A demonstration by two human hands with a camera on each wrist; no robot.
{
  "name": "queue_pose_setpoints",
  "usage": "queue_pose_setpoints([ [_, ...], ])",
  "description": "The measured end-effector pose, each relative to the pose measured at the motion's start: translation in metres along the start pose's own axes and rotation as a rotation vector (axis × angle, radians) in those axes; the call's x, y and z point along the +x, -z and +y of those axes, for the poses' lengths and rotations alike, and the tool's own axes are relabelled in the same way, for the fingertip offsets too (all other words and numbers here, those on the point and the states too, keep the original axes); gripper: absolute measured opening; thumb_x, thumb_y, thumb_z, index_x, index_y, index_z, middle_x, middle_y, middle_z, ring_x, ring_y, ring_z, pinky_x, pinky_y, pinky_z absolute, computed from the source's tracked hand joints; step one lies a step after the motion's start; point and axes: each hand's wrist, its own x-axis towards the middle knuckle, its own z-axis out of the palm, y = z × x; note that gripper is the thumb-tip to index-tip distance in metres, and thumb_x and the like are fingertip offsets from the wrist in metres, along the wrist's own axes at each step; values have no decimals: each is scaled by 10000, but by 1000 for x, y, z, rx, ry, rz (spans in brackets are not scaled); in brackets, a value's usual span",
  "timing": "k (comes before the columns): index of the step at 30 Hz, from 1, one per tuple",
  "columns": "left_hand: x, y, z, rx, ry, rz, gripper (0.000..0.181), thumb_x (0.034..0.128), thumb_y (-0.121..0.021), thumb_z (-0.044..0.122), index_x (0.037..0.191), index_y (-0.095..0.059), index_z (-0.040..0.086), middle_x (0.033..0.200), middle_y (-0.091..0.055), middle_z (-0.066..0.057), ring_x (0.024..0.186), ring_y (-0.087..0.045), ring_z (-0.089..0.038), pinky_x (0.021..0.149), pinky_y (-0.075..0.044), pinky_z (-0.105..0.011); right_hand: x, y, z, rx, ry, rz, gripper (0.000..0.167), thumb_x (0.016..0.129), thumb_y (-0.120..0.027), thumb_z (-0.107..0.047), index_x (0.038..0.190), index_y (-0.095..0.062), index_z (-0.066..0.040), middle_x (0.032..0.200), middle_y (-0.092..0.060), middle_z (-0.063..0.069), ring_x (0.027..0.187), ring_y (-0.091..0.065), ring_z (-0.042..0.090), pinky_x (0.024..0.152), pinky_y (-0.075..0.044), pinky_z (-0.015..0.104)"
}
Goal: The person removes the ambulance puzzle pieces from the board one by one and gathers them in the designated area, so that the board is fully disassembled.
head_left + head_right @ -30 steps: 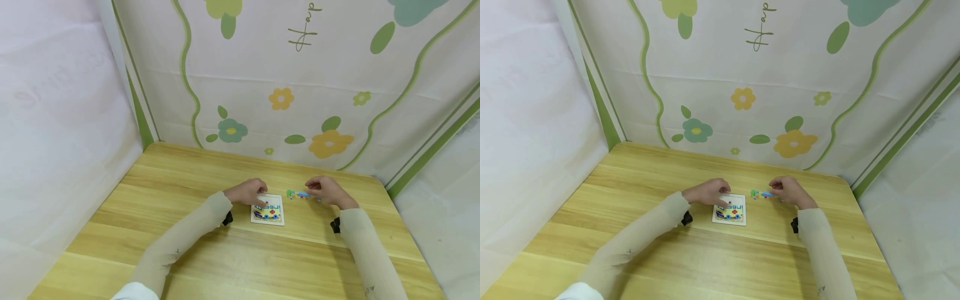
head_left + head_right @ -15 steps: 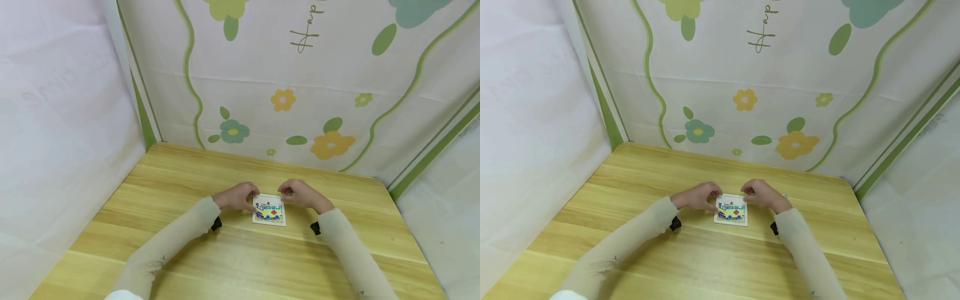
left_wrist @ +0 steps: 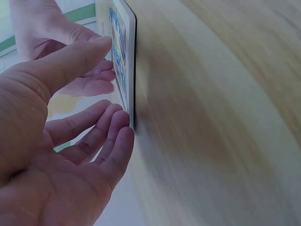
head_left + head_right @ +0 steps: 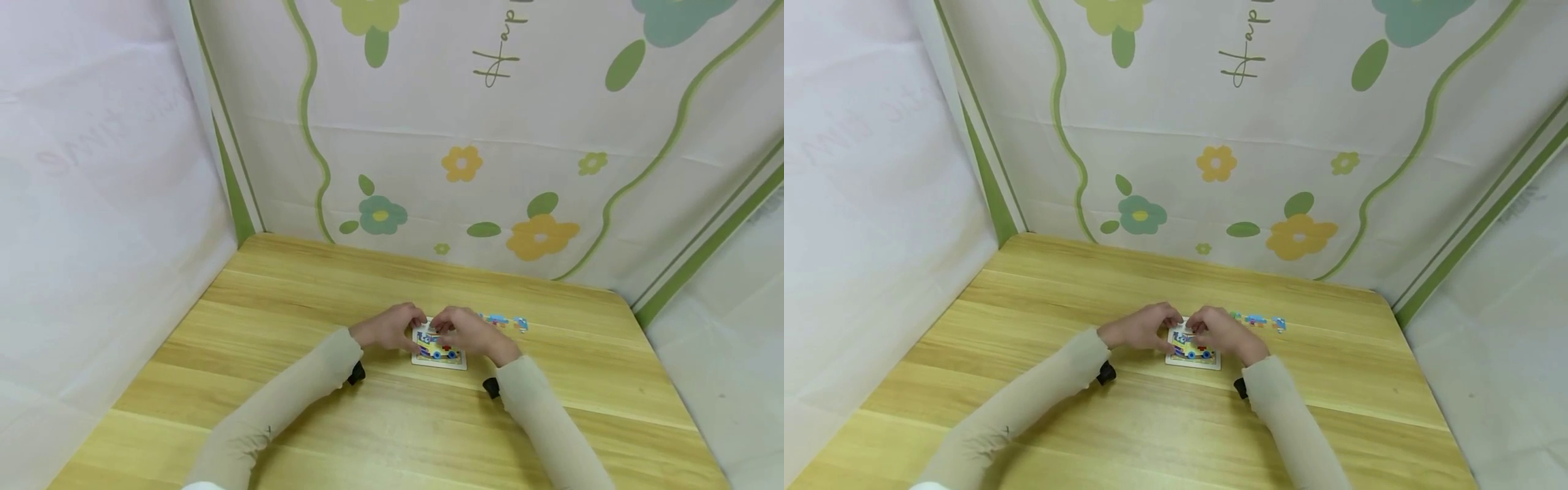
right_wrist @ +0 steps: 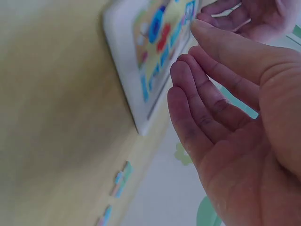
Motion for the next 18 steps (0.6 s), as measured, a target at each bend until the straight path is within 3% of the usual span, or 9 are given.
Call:
queue_pose_setpoints([
  [12, 0, -5, -1, 11, 26, -3, 586, 906, -859, 194, 1385, -598, -20, 1266, -613, -117, 1116, -574, -220, 999, -509, -329, -2, -9, 2, -66, 49, 20, 235, 971, -769, -101, 1204, -791, -87, 1151, -702, 56, 1033, -669, 183, 890, -598, 325],
  [18, 1, -7, -1, 22, 35, -18, 592, 914, -854, 219, 1394, -594, -10, 1297, -605, -125, 1113, -561, -201, 998, -503, -331, -3, -9, 2, -83, 98, 17, 234, 964, -767, -71, 1196, -797, -69, 1129, -696, 62, 997, -669, 182, 859, -603, 301],
])
